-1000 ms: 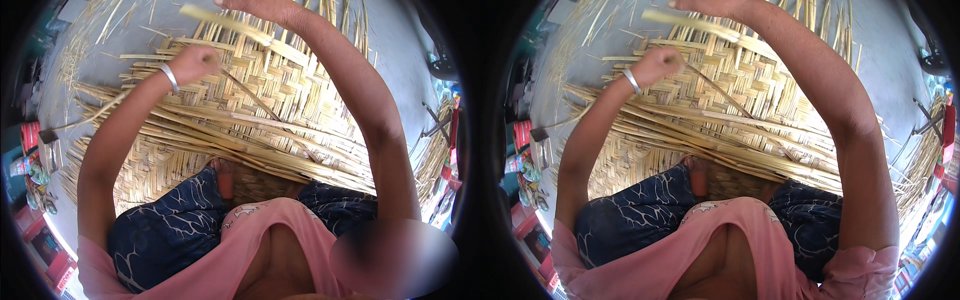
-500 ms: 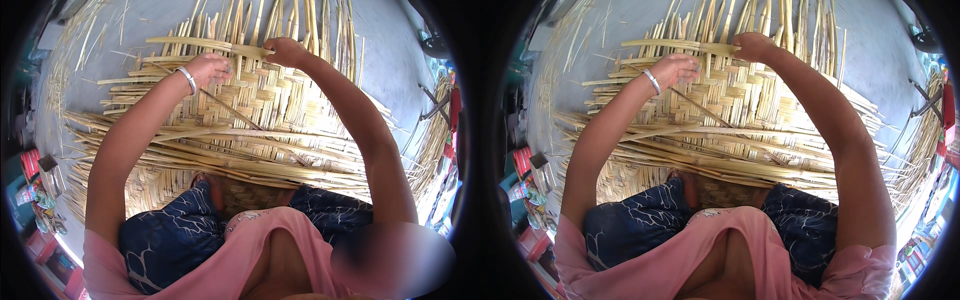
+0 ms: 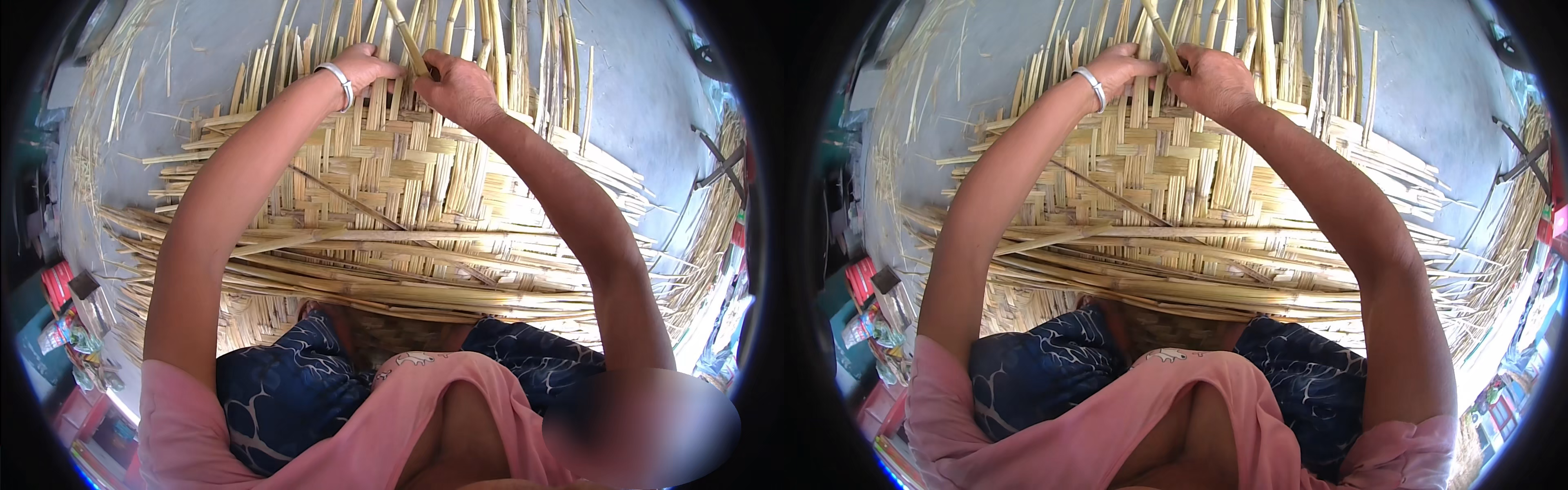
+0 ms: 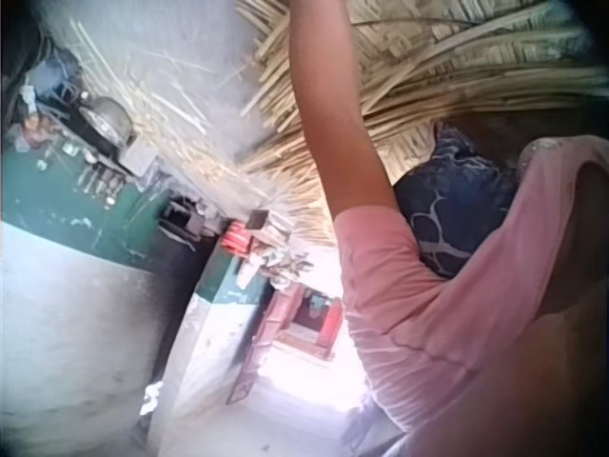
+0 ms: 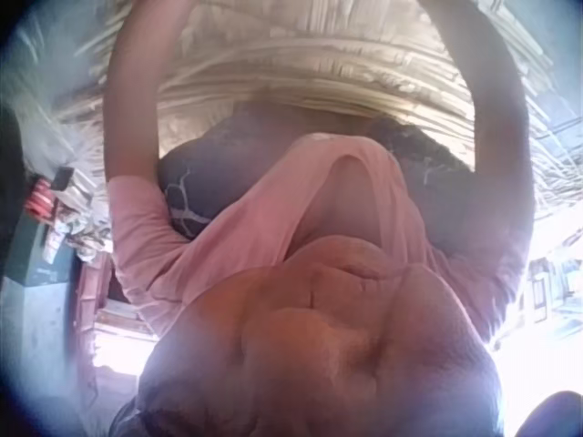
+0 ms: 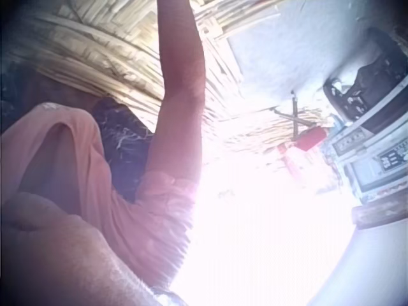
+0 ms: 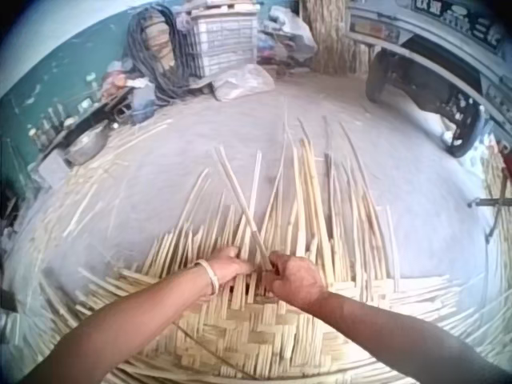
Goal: The person weaves a basket by hand, interlacing thin bamboo strips in a consistent pattern. They sit on the floor and manipulate the strips with both hands, gradually expanding the woven structure.
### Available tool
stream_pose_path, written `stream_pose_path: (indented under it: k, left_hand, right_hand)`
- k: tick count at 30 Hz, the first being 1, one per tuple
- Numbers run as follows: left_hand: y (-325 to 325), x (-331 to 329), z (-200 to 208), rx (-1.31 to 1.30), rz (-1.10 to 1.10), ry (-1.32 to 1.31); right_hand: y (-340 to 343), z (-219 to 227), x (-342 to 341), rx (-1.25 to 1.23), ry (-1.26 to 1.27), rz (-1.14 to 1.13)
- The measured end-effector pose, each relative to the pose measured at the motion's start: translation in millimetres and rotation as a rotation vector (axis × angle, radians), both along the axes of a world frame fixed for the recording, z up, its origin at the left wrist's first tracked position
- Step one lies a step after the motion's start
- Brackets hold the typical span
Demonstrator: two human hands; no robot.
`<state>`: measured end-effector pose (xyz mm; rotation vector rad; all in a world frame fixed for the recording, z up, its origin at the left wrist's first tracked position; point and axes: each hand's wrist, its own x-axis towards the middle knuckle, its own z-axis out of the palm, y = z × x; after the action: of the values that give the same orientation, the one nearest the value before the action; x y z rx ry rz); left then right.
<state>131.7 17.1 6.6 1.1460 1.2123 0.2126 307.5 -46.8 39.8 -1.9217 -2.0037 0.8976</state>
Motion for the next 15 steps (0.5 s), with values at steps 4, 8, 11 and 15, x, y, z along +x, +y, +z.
stream_pose_path:
  k: [4, 8, 11, 15]
  left_hand:
    - [9, 8, -13, 0.022, -0.062, 0.113]
    - [-2, 12, -16, 0.095, 0.067, 0.099]
    - [-3, 7, -22, 0.067, 0.055, -0.002]
    - [-5, 10, -17, 0.069, 0.048, -0.018]
  right_hand:
    - [2, -4, 3, -0.05, 0.09, -0.11]
    - [3, -17, 8, -0.087, 0.214, -0.239]
    - [4, -21, 9, -0.15, 0.312, -0.315]
    - [7, -36, 15, -0.212, 0.435, -0.367]
